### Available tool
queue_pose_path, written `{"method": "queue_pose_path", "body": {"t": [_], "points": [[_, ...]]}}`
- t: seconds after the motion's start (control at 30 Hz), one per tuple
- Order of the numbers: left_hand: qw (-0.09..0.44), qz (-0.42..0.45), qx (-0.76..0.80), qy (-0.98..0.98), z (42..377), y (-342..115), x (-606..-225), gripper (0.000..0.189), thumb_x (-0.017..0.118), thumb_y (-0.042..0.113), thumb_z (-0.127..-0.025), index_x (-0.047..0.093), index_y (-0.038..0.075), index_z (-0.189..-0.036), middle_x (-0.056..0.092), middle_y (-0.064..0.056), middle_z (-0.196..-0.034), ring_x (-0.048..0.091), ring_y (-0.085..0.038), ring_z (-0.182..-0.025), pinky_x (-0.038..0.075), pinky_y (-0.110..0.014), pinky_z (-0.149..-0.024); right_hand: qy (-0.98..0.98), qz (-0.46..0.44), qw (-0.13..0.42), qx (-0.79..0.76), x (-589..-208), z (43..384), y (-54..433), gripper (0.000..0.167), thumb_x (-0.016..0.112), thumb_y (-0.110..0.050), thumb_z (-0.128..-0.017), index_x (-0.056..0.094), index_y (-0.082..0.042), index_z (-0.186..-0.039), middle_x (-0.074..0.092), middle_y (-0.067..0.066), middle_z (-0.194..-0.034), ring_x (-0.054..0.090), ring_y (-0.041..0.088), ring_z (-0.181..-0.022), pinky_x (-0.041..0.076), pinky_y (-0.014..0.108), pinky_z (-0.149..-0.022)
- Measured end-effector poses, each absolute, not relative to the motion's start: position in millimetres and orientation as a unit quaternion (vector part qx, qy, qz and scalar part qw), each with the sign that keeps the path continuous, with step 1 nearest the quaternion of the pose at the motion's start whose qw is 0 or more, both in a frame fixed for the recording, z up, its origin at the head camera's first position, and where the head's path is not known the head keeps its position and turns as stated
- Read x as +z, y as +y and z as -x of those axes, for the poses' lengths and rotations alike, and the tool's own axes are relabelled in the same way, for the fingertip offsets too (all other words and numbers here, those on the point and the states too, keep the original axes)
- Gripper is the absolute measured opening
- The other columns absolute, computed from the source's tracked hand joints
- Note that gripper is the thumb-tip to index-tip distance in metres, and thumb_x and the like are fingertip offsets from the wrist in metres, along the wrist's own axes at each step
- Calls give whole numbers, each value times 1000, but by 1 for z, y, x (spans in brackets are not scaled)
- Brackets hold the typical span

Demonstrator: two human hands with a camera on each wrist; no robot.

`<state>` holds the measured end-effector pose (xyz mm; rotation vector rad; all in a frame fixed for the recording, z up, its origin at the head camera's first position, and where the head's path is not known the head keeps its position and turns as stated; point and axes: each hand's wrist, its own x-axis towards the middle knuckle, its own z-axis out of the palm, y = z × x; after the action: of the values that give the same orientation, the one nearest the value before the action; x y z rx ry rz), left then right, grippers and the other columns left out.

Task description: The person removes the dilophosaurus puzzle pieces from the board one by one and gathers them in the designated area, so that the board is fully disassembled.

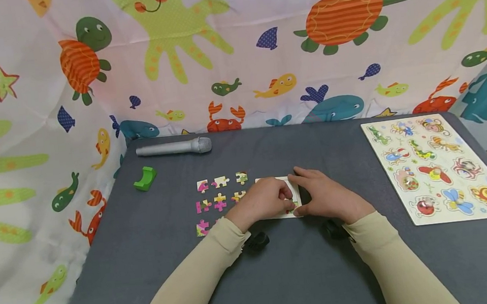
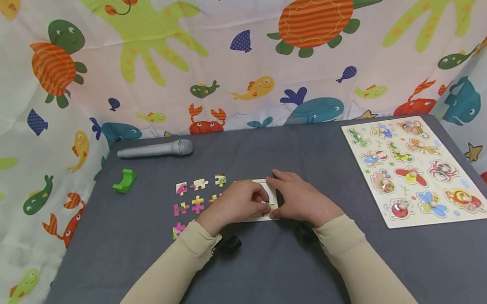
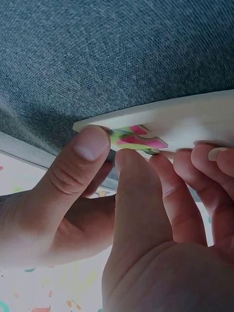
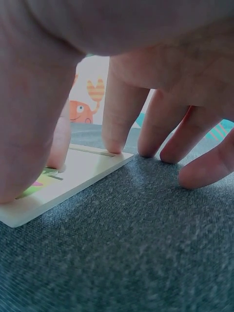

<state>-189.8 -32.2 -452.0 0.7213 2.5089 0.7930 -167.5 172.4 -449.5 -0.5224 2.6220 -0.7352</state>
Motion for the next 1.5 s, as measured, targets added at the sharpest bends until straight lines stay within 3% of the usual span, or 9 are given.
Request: {"method": "queue_pose_path", "body": {"t": [0.57, 1.1, 1.5], "points": [[190, -260, 296, 899, 187, -32, -451, 6, 77, 23, -100, 80, 18, -98, 70, 9, -78, 60, -8, -68, 45, -23, -62, 930, 184, 188, -257, -449, 167, 172, 90, 88, -26, -90, 42, -6, -165, 25, 23, -178, 22, 51, -164, 38, 66, -123], [177, -258, 288, 905, 189, -31, -452, 13, 71, 20, -103, 83, 15, -108, 74, 7, -87, 61, -8, -73, 45, -23, -66, 931, 183, 188, -254, -450, 168, 173, 90, 87, -26, -91, 42, -6, -165, 24, 23, -178, 21, 51, -164, 37, 67, -123], [174, -267, 303, 898, 190, -33, -452, 11, 70, 19, -104, 81, 15, -107, 71, 7, -84, 61, -8, -72, 47, -24, -69, 931, 184, 186, -253, -452, 169, 173, 89, 87, -28, -91, 43, -7, -165, 25, 23, -178, 22, 51, -164, 37, 67, -123]]}}
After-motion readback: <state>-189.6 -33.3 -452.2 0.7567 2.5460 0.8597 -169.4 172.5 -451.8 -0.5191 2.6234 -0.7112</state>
